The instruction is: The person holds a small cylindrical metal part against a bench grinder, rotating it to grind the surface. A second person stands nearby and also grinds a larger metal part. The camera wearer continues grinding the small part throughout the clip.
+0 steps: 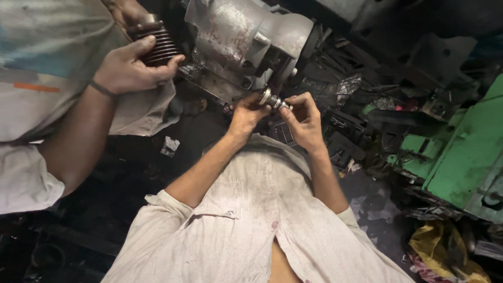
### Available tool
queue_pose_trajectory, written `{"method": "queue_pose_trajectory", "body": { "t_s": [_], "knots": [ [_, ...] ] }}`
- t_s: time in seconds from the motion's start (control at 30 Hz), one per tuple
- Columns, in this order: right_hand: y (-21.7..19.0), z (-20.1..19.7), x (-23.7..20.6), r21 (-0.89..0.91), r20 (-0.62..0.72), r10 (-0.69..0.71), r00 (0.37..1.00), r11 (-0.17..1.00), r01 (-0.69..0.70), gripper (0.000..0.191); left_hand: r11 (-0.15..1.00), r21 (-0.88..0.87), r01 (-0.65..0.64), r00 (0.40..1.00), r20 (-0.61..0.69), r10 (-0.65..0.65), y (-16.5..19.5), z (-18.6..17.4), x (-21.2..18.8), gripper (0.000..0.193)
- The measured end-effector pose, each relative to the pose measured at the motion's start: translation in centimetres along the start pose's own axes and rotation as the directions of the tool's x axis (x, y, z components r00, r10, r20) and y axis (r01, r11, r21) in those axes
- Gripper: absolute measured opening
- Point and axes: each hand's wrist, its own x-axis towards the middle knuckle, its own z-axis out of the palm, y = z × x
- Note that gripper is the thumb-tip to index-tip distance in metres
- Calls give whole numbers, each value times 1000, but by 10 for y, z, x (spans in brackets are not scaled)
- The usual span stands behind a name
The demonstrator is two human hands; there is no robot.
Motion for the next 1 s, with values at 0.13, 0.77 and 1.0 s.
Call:
{"method": "queue_pose_trajectory", "body": {
  "t_s": [0.13, 0.77, 1.0],
  "knots": [
    [15, 3, 10, -48, -56, 114, 992, 992, -117, 14, 980, -28, 196, 975, -105, -198, 7, 1, -5, 24],
    [18, 11, 23, -94, -30, 53, 998, 994, -55, 16, 957, -22, 288, 914, -291, -282, 10, 8, 7, 26],
    [19, 9, 22, -176, 31, -55, 998, 983, 59, 23, 966, -53, 253, 919, -299, -257, 12, 11, 8, 19]
  ]
}}
